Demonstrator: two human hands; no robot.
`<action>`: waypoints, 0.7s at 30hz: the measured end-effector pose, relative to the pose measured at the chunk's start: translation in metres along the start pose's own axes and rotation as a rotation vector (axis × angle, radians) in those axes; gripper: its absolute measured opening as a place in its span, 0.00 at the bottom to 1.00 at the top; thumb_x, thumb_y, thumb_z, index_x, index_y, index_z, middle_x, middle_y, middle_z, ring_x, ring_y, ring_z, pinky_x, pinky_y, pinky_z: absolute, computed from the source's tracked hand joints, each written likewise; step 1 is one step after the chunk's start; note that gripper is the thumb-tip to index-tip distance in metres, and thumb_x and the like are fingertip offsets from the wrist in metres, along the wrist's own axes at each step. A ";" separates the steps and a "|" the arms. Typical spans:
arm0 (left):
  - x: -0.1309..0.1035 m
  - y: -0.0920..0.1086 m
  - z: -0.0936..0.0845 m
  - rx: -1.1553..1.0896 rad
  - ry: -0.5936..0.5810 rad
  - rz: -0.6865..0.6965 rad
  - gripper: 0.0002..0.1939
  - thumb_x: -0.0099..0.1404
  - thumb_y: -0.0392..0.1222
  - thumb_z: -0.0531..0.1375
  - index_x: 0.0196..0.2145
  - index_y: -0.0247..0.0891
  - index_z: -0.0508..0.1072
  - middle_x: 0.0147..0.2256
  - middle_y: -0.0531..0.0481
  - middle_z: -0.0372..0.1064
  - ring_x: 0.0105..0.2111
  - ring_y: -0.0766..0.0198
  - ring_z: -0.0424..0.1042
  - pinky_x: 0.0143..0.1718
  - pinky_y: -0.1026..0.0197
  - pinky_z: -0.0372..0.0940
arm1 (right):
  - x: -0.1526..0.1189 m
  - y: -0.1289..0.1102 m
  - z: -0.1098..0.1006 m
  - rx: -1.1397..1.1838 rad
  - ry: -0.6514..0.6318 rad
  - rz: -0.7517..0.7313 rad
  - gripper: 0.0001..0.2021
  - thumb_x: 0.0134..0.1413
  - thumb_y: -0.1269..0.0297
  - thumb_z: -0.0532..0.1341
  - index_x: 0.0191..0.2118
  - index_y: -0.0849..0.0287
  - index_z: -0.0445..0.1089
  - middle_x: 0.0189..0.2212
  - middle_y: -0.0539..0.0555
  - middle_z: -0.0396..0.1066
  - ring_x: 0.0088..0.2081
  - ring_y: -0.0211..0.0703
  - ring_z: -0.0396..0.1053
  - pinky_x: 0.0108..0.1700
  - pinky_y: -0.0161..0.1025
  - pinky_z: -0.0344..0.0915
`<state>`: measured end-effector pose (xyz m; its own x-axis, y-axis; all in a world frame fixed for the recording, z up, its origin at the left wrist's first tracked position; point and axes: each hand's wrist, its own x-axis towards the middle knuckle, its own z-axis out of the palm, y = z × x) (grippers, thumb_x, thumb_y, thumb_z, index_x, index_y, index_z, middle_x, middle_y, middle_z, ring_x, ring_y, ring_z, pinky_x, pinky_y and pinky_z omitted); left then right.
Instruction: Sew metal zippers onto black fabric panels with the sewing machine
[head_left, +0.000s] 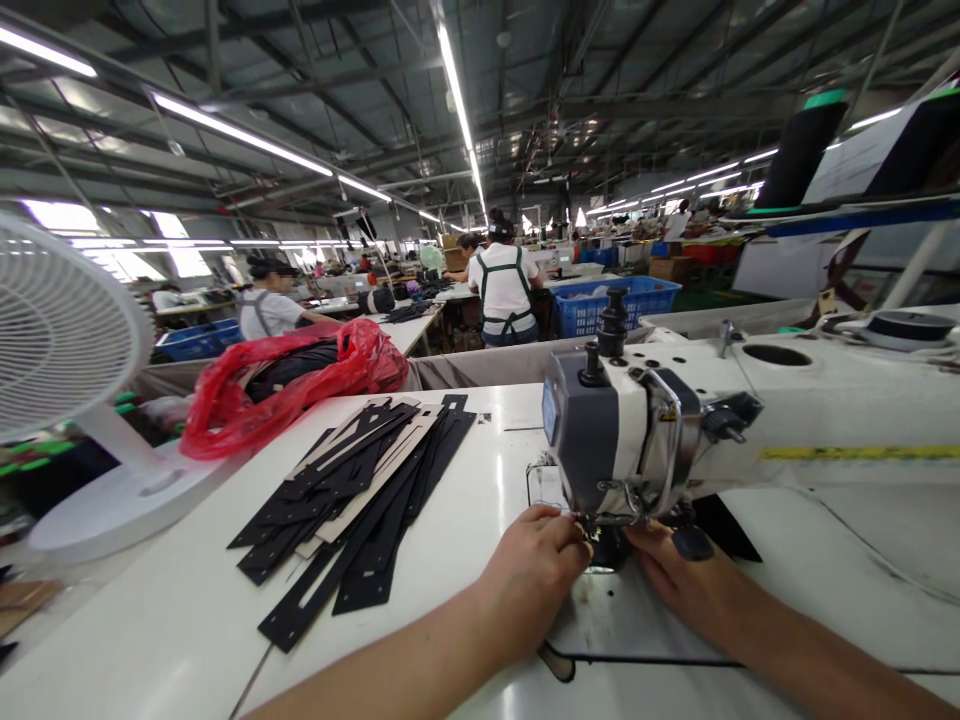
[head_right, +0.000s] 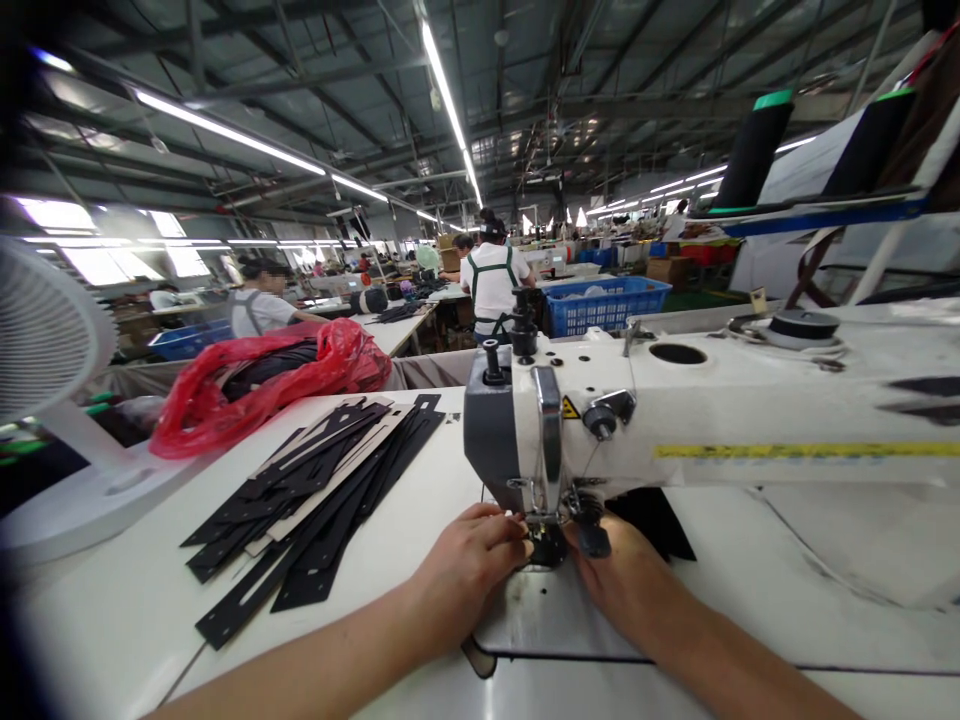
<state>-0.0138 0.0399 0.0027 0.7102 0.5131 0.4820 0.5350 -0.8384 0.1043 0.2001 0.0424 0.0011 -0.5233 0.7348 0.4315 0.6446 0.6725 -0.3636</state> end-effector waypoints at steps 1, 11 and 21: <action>0.000 -0.001 0.001 0.004 -0.005 0.000 0.06 0.65 0.34 0.54 0.38 0.35 0.70 0.37 0.47 0.70 0.39 0.63 0.70 0.48 0.58 0.61 | 0.001 0.000 -0.001 0.000 0.000 -0.002 0.14 0.53 0.72 0.48 0.38 0.59 0.70 0.33 0.58 0.73 0.35 0.46 0.72 0.38 0.41 0.68; 0.001 -0.001 0.008 0.012 0.067 -0.027 0.05 0.65 0.33 0.54 0.34 0.36 0.71 0.35 0.49 0.71 0.36 0.64 0.70 0.47 0.59 0.63 | 0.003 -0.001 0.004 -0.041 -0.021 0.037 0.15 0.54 0.70 0.47 0.37 0.59 0.71 0.34 0.57 0.73 0.37 0.48 0.71 0.40 0.44 0.68; -0.002 0.012 -0.013 -0.006 0.092 -0.020 0.06 0.65 0.34 0.54 0.37 0.36 0.70 0.37 0.47 0.70 0.40 0.61 0.70 0.47 0.55 0.62 | -0.053 0.009 -0.049 -0.725 0.146 -0.159 0.12 0.53 0.71 0.50 0.35 0.63 0.70 0.34 0.65 0.71 0.35 0.55 0.70 0.37 0.52 0.67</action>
<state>-0.0153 0.0266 0.0144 0.6542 0.5113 0.5573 0.5461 -0.8291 0.1196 0.2610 0.0054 0.0153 -0.5940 0.5811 0.5563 0.7991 0.5062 0.3244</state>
